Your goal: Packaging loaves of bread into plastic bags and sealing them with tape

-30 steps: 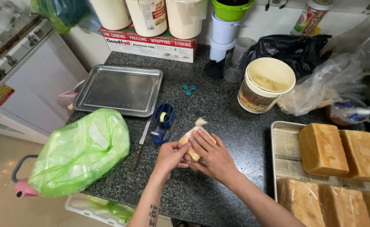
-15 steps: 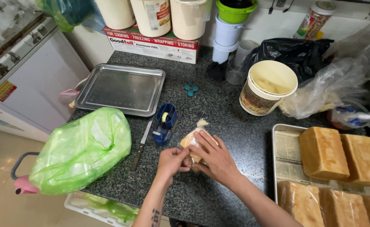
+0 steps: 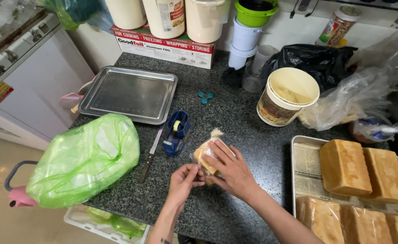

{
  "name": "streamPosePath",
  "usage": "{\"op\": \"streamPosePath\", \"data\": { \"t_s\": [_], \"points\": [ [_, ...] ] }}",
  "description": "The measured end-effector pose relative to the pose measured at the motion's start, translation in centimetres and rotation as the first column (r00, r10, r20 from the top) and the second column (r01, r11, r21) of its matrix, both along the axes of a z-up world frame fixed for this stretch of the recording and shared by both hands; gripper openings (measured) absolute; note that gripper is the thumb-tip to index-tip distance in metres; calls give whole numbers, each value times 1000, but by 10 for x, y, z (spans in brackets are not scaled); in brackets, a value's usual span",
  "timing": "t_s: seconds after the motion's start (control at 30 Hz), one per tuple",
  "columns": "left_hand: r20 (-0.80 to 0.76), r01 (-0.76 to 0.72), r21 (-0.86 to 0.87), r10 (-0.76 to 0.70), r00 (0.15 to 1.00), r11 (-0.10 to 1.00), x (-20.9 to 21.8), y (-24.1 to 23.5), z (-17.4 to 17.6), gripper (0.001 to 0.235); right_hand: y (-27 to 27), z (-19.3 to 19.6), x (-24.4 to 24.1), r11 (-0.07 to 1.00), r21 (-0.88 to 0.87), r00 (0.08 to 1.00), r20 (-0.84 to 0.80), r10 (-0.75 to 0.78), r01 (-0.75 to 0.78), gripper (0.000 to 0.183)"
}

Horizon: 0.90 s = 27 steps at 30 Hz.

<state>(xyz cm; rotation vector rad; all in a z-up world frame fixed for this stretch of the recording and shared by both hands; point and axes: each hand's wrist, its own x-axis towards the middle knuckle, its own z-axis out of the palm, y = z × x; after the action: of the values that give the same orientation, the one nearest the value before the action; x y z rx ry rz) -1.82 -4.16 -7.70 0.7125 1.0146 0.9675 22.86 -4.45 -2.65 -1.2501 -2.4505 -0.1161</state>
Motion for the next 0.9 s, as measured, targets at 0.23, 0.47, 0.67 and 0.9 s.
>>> {"op": "streamPosePath", "data": {
  "t_s": [0.23, 0.47, 0.67, 0.9],
  "points": [
    [-181, -220, 180, 252, 951, 959, 42, 5, -74, 16, -2, 4, -2, 1000, -14, 1000, 10, 8, -8, 72],
    [-86, -357, -71, 351, 933, 932, 74, -10, -65, 34, -3, 12, -1, 998, 18, 997, -51, 62, -61, 66],
    [-53, -438, -10, 437, 898, 899, 79, -11, -72, 23, -5, 12, -3, 998, 21, 996, -68, 56, -54, 70],
    [-547, -192, 322, 348, 761, 927, 27, 3, -56, 84, -38, -35, -10, 974, -154, 779, -586, -226, 166, 141]
  ]
}}
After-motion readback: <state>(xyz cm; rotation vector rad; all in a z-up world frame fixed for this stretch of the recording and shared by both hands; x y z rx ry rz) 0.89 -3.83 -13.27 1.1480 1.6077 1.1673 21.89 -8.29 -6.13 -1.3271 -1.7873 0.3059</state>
